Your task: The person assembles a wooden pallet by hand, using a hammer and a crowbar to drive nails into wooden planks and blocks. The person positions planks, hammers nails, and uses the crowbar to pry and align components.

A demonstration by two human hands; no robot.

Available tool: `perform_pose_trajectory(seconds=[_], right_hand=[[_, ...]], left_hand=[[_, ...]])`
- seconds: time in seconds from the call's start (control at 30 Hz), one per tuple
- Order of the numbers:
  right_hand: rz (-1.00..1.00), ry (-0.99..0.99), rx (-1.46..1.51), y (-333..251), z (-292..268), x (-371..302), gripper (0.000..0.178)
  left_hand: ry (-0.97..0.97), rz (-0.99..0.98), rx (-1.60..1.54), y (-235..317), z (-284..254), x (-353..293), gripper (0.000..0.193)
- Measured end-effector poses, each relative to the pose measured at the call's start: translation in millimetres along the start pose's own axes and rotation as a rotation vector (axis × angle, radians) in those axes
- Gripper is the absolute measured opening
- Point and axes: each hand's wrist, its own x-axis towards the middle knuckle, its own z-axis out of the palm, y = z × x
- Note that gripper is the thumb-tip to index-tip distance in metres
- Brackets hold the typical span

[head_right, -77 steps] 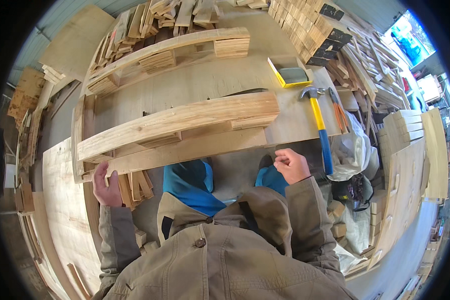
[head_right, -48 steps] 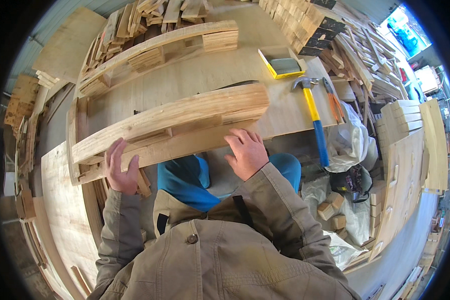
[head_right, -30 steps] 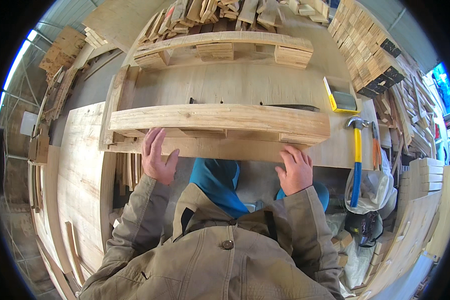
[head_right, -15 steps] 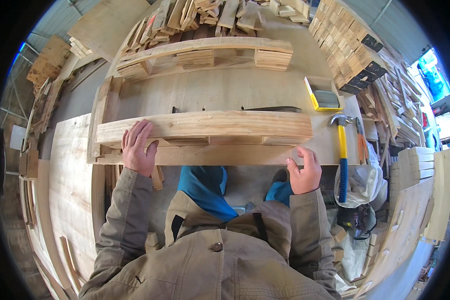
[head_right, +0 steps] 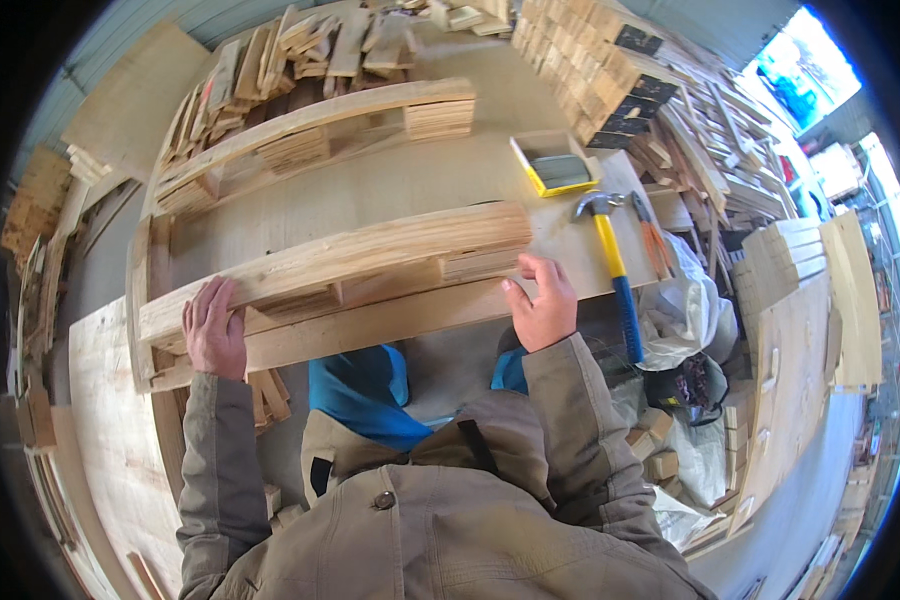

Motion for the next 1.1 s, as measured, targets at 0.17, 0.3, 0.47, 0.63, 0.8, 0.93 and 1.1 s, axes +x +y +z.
perform_pose_trajectory(seconds=[0.17, 0.3, 0.47, 0.63, 0.8, 0.93, 1.1], right_hand=[[0.147, 0.045, 0.056, 28, -15, 17, 0.035], [0.156, -0.076, 0.018, 46, -22, 49, 0.039], [0.059, -0.248, -0.102, 60, -8, 85, 0.047], [0.108, -0.373, 0.19, 95, 28, 127, 0.051], [-0.31, -0.63, -0.089, 131, 50, 153, 0.062], [-0.324, -0.738, -0.146, 137, 58, 157, 0.06], [-0.217, -0.73, -0.186, 123, 70, 158, 0.047]], left_hand=[[-0.014, -0.024, -0.045, 5, -2, -9, 0.057], [0.013, -0.027, -0.041, 7, 0, -11, 0.059], [0.051, -0.037, -0.056, 7, 4, -9, 0.058], [0.079, -0.02, -0.073, 4, 7, -11, 0.059], [0.054, -0.034, -0.064, 4, 7, -9, 0.061], [0.044, -0.022, -0.069, 6, 5, -6, 0.061], [0.031, -0.065, -0.049, 7, 3, -7, 0.058]])
